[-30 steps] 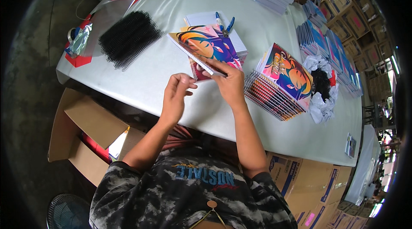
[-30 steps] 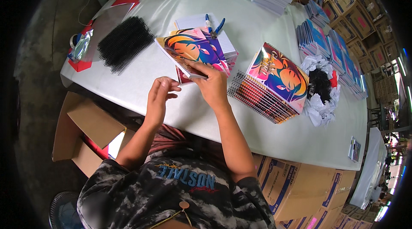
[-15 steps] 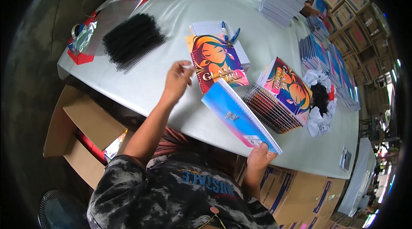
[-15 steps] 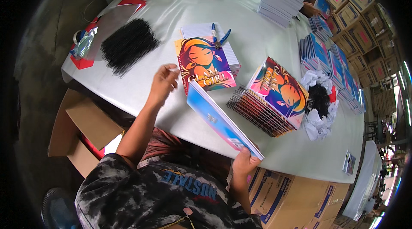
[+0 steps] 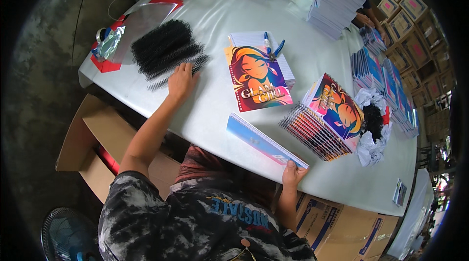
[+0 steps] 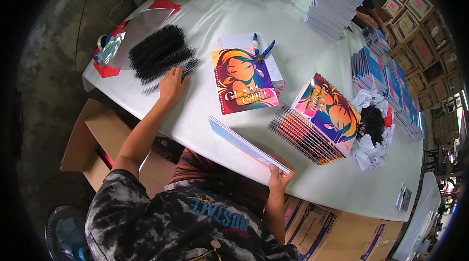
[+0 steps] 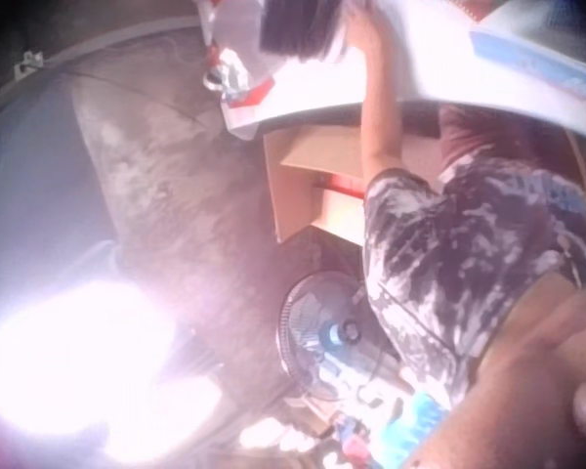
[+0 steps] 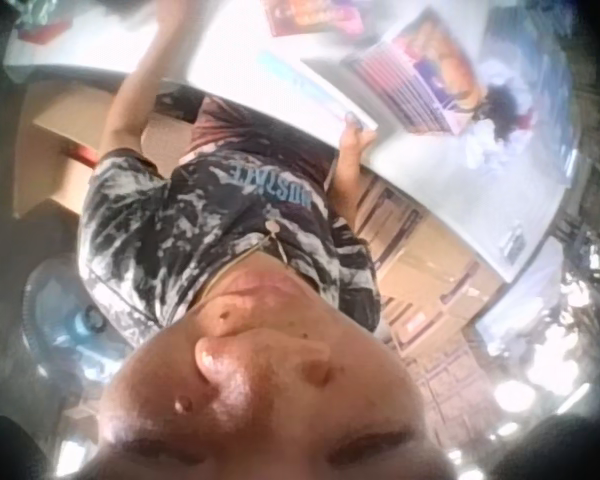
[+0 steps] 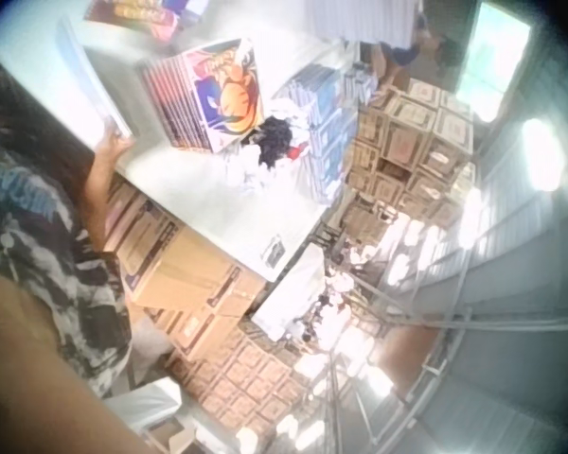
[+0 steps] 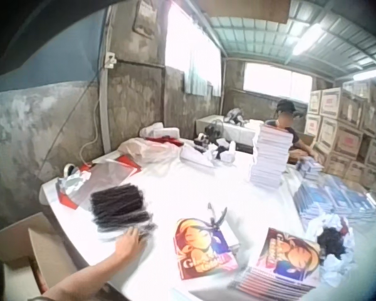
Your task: The person repeatedly picks up spiral-bound notebooks and metal spiral coils, inserts the coils into the punched holes of the notebooks, and stacks the finished units. The person handles notebooks and coils one at a time, aligning the coil with the holes and pressing it into place before stacking the completed notebook.
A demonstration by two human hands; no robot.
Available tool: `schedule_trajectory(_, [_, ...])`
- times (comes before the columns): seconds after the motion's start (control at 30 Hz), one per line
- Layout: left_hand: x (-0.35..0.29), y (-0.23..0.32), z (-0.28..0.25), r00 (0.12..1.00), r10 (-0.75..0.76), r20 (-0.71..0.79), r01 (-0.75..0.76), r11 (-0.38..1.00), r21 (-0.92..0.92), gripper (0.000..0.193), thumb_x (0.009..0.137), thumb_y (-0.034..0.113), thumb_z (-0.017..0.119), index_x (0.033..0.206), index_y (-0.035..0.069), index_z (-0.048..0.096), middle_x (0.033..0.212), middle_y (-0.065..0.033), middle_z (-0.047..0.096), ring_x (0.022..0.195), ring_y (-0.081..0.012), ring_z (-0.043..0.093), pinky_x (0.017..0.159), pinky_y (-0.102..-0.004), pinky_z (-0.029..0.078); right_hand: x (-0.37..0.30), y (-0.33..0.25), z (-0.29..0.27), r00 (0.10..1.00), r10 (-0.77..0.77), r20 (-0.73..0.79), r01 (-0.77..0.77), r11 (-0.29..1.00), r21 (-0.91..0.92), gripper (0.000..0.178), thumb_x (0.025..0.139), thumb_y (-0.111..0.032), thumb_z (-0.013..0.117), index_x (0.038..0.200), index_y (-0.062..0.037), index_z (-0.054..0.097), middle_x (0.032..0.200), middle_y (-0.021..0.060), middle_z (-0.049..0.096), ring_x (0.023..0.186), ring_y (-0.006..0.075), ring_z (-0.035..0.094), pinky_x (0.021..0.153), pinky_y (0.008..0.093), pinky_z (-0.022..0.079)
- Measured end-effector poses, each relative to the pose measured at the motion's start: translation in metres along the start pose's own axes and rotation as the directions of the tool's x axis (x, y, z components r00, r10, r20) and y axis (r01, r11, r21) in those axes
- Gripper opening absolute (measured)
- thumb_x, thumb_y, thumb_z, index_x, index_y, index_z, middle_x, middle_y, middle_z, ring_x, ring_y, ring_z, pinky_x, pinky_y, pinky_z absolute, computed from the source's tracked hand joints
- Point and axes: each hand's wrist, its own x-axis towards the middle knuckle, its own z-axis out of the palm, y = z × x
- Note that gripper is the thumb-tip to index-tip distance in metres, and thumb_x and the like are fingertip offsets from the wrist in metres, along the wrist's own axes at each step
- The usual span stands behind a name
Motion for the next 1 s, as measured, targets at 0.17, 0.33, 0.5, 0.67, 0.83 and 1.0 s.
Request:
schedule_trajectory(0.17, [-0.01, 0.009, -0.013, 0.996, -0.06, 0.073, 0.062, 0.998, -0.028, 0.028, 0.083, 0.032, 0.06, 0.094, 0.006, 0.062, 0.09, -0.0104, 0.059, 0.089, -0.0303, 0.058, 0.074, -0.0406, 0.048, 0.012, -0.031, 0.026, 0.989, 0.127, 0.072, -0.131, 0.99, 0.045, 0.021, 0.081, -0.006, 0.065, 0.097, 0.0065, 0.065, 0.089, 0.0155, 0.067, 0.083, 0.0161, 0.061, 0.077, 0.0265, 0.047])
schedule_trajectory(0.33, [0.014, 0.001, -0.036, 0.993, -0.109, 0.053, 0.113, 0.989, -0.097, 0.029, 0.083, 0.037, 0.06, 0.089, 0.01, 0.068, 0.083, -0.0087, 0.061, 0.079, -0.0287, 0.06, 0.067, -0.0402, 0.047, 0.007, -0.01, -0.009, 0.971, 0.1, 0.216, -0.074, 0.989, -0.126, 0.028, 0.081, -0.002, 0.064, 0.107, 0.006, 0.061, 0.097, 0.0187, 0.066, 0.09, 0.0195, 0.062, 0.082, 0.0292, 0.047])
schedule_trajectory(0.5, [0.022, -0.005, -0.041, 0.973, -0.146, 0.181, 0.151, 0.988, -0.015, 0.03, 0.081, 0.039, 0.061, 0.081, 0.009, 0.067, 0.082, -0.0084, 0.061, 0.077, -0.0286, 0.06, 0.064, -0.0406, 0.046, 0.014, -0.02, 0.006, 0.973, 0.109, 0.204, -0.102, 0.994, -0.042, 0.024, 0.081, -0.004, 0.064, 0.103, 0.0068, 0.062, 0.098, 0.0169, 0.065, 0.088, 0.0181, 0.061, 0.081, 0.0284, 0.046])
schedule_trajectory(0.67, [0.015, 0.0, -0.038, 0.963, -0.151, 0.225, 0.166, 0.985, -0.049, 0.037, 0.079, 0.043, 0.063, 0.082, 0.007, 0.065, 0.085, -0.0091, 0.06, 0.079, -0.0274, 0.06, 0.066, -0.0396, 0.047, 0.01, -0.009, -0.012, 0.956, 0.166, 0.241, -0.142, 0.983, -0.113, 0.029, 0.081, -0.006, 0.065, 0.107, 0.0065, 0.059, 0.1, 0.018, 0.065, 0.094, 0.0199, 0.061, 0.087, 0.0319, 0.046])
schedule_trajectory(0.83, [0.004, 0.008, -0.031, 0.974, -0.06, 0.22, 0.073, 0.996, -0.052, 0.034, 0.073, 0.041, 0.071, 0.082, 0.008, 0.063, 0.088, -0.0083, 0.058, 0.082, -0.0262, 0.061, 0.069, -0.039, 0.049, 0.02, -0.022, 0.006, 0.954, 0.118, 0.276, -0.092, 0.99, -0.106, 0.025, 0.082, -0.006, 0.064, 0.104, 0.0066, 0.061, 0.1, 0.0174, 0.065, 0.093, 0.0192, 0.061, 0.086, 0.0314, 0.045])
schedule_trajectory(1.0, [0.001, 0.016, -0.028, 0.976, 0.012, 0.218, -0.003, 0.999, -0.042, 0.026, 0.079, 0.032, 0.065, 0.09, 0.009, 0.061, 0.09, -0.0095, 0.059, 0.087, -0.0276, 0.06, 0.071, -0.0396, 0.049, 0.02, -0.028, 0.012, 0.96, 0.153, 0.235, -0.136, 0.987, -0.086, 0.024, 0.082, -0.004, 0.063, 0.104, 0.007, 0.062, 0.099, 0.0157, 0.066, 0.091, 0.0173, 0.061, 0.084, 0.0293, 0.046])
